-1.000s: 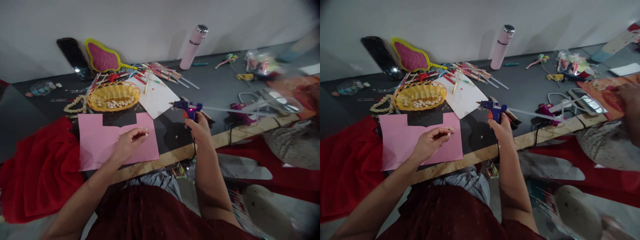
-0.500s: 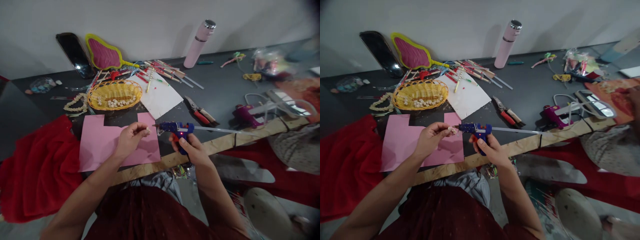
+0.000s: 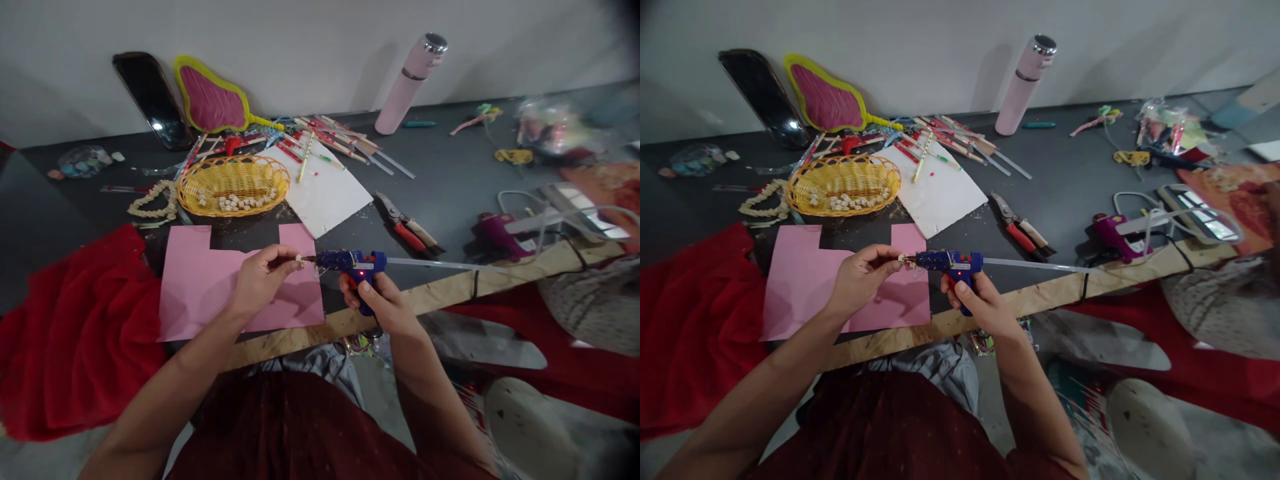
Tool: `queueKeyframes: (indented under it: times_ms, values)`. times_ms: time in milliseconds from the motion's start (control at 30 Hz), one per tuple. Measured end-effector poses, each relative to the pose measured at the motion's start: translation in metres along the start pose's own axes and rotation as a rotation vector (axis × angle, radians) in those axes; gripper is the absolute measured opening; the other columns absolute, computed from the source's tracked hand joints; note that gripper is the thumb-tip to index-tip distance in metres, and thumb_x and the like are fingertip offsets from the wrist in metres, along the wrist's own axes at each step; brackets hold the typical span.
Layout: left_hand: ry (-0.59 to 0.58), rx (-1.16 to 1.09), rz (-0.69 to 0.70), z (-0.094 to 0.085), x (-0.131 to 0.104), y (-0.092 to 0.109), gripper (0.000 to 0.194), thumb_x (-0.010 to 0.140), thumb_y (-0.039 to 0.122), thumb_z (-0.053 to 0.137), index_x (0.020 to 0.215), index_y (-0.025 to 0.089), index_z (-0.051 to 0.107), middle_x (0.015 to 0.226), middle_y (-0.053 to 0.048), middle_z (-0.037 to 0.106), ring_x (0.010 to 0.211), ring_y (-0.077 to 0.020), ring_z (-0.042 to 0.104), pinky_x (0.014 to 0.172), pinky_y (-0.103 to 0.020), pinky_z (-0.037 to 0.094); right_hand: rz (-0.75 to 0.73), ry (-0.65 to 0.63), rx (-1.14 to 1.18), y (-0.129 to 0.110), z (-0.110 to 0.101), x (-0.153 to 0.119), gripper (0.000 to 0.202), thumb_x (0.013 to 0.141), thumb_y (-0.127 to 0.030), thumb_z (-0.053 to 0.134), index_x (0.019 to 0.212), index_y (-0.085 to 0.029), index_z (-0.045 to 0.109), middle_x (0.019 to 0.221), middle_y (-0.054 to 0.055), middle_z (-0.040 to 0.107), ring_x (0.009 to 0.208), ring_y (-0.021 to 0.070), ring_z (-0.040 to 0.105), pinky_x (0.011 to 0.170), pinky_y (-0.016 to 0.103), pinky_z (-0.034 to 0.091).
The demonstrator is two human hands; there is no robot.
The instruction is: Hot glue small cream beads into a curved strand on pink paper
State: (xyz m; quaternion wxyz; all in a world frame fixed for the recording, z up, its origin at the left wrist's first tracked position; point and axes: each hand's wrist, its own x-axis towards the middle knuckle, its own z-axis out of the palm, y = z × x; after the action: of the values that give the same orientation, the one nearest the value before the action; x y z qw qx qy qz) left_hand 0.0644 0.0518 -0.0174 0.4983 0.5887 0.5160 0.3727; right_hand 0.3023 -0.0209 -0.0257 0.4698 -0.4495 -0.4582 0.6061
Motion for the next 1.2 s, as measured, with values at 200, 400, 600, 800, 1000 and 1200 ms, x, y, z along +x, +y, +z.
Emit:
queueKeyframes:
  times_ms: [200,400,600,800,1000,1200]
  values:
    - [0.013,0.037,0.053,0.001,-0.001,0.000,0.021,0.083,0.035,0.075,0.099,0.022,0.076,0.097,-0.003,0.079,0.087,-0.0167,0.074,0.080,-0.028,0.060,-0.025,-0.038,0.037,0.004,-0.002,-0.001,0.029,0.097,-0.053,0.061,0.103,-0.025,0.059,0.093,0.003,0.062,0.063,0.0107,0.048,0.059,0.028,0.044]
    - [-0.001,0.074,0.080,0.000,-0.001,-0.005,0.019,0.087,0.036,0.074,0.100,0.023,0.076,0.093,-0.001,0.079,0.084,-0.0147,0.074,0.076,-0.025,0.059,-0.039,-0.035,0.055,0.007,-0.003,0.000,0.028,0.098,-0.051,0.061,0.105,-0.024,0.058,0.094,0.003,0.062,0.064,0.0104,0.048,0.059,0.028,0.043]
    - [0.007,0.129,0.106,0.000,-0.002,-0.005,0.017,0.087,0.036,0.074,0.099,0.025,0.077,0.093,-0.001,0.079,0.083,-0.0145,0.073,0.075,-0.025,0.057,-0.036,-0.055,0.049,0.009,-0.003,0.000,0.028,0.099,-0.051,0.060,0.105,-0.024,0.059,0.091,0.003,0.060,0.063,0.0106,0.046,0.059,0.028,0.043]
    - [0.016,0.057,0.061,0.001,-0.001,-0.006,0.022,0.083,0.037,0.076,0.100,0.023,0.076,0.096,-0.002,0.080,0.087,-0.0166,0.074,0.080,-0.028,0.058,-0.051,-0.064,0.039,0.009,-0.003,-0.001,0.026,0.100,-0.049,0.059,0.106,-0.024,0.057,0.090,0.002,0.058,0.064,0.0100,0.046,0.058,0.026,0.042]
    - [0.017,0.032,0.056,0.002,-0.001,-0.008,0.020,0.083,0.036,0.078,0.098,0.023,0.074,0.094,-0.001,0.079,0.086,-0.0155,0.074,0.078,-0.027,0.058,-0.075,-0.080,0.003,0.007,-0.004,-0.001,0.024,0.102,-0.047,0.058,0.104,-0.023,0.056,0.084,0.000,0.054,0.063,0.0094,0.045,0.057,0.025,0.041]
    - [0.019,0.078,0.078,0.000,-0.002,-0.009,0.019,0.084,0.037,0.078,0.096,0.023,0.073,0.094,-0.002,0.079,0.086,-0.0157,0.074,0.076,-0.027,0.057,-0.079,-0.055,0.016,0.011,-0.005,-0.003,0.023,0.102,-0.046,0.058,0.106,-0.023,0.057,0.087,0.001,0.055,0.065,0.0097,0.045,0.058,0.026,0.041]
